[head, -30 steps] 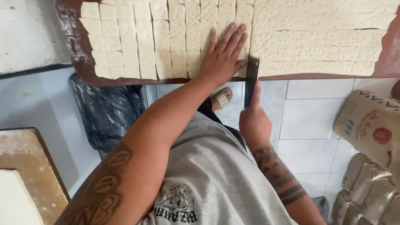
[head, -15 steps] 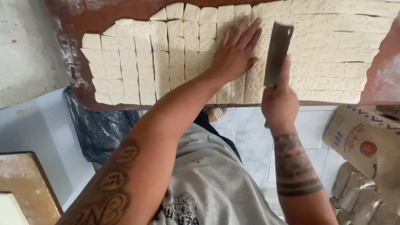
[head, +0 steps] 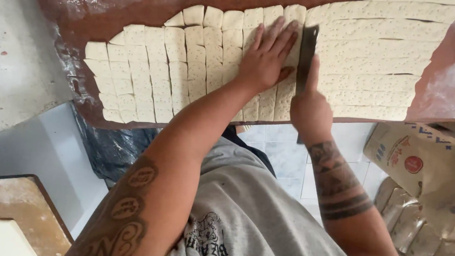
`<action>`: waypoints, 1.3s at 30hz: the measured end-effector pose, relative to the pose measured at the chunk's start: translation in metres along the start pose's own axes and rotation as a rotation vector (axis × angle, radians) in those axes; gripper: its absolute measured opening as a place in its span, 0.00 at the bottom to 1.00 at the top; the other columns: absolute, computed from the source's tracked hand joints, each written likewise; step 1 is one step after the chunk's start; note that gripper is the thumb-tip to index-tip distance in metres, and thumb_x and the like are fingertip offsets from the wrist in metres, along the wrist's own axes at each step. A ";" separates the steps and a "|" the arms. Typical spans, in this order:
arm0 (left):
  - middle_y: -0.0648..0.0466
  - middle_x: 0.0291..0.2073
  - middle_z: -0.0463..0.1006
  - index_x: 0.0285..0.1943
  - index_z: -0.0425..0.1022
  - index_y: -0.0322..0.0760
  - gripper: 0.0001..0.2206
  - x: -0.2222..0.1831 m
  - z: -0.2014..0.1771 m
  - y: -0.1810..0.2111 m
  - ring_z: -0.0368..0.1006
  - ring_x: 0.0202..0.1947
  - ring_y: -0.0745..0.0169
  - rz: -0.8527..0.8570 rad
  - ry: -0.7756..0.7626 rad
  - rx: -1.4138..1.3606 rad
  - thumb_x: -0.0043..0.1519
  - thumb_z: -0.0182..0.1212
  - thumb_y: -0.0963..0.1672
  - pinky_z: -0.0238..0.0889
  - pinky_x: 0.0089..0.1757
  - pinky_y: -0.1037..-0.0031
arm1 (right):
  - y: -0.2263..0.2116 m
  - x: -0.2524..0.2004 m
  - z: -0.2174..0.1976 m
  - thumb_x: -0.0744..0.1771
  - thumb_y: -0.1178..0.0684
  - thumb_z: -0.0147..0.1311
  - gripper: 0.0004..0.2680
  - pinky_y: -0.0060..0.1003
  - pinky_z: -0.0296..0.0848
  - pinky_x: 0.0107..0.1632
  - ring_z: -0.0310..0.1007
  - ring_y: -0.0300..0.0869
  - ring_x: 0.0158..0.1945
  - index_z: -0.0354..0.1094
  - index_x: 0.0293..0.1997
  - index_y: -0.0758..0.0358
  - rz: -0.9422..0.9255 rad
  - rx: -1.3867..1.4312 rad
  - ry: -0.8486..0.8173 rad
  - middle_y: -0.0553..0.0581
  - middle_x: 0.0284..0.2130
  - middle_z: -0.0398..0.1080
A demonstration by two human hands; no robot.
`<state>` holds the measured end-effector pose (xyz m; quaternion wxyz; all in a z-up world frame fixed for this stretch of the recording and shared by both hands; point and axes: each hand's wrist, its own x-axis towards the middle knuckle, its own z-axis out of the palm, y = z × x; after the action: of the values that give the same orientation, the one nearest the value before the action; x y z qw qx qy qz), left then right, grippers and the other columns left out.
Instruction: Cutting dough into small squares and placing them on a baking tray
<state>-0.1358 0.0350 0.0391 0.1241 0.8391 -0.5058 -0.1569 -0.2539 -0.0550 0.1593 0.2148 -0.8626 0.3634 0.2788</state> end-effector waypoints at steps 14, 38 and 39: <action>0.48 0.78 0.49 0.79 0.54 0.37 0.40 -0.075 0.062 0.069 0.37 0.79 0.44 0.036 0.178 0.064 0.65 0.62 0.60 0.34 0.69 0.34 | 0.066 -0.069 0.074 0.70 0.51 0.44 0.34 0.57 0.79 0.43 0.80 0.64 0.43 0.15 0.80 0.46 -0.016 -0.192 0.024 0.67 0.37 0.76; 0.48 0.68 0.53 0.65 0.68 0.38 0.28 0.014 0.033 0.036 0.48 0.72 0.41 0.027 0.345 -0.105 0.59 0.70 0.52 0.52 0.62 0.40 | 0.083 -0.012 0.029 0.68 0.53 0.43 0.31 0.63 0.68 0.35 0.72 0.69 0.33 0.29 0.81 0.43 -0.004 0.054 0.226 0.72 0.29 0.73; 0.49 0.79 0.43 0.75 0.62 0.35 0.32 0.021 0.020 0.031 0.38 0.79 0.42 0.007 0.253 -0.061 0.67 0.65 0.54 0.51 0.66 0.39 | 0.067 0.009 0.012 0.67 0.57 0.43 0.32 0.59 0.63 0.28 0.68 0.65 0.24 0.29 0.81 0.47 -0.079 0.028 0.275 0.67 0.24 0.72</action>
<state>-0.1596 0.0009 0.0296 0.2130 0.8462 -0.4841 -0.0648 -0.3024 -0.0962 0.1335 0.1857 -0.9033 0.3590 0.1442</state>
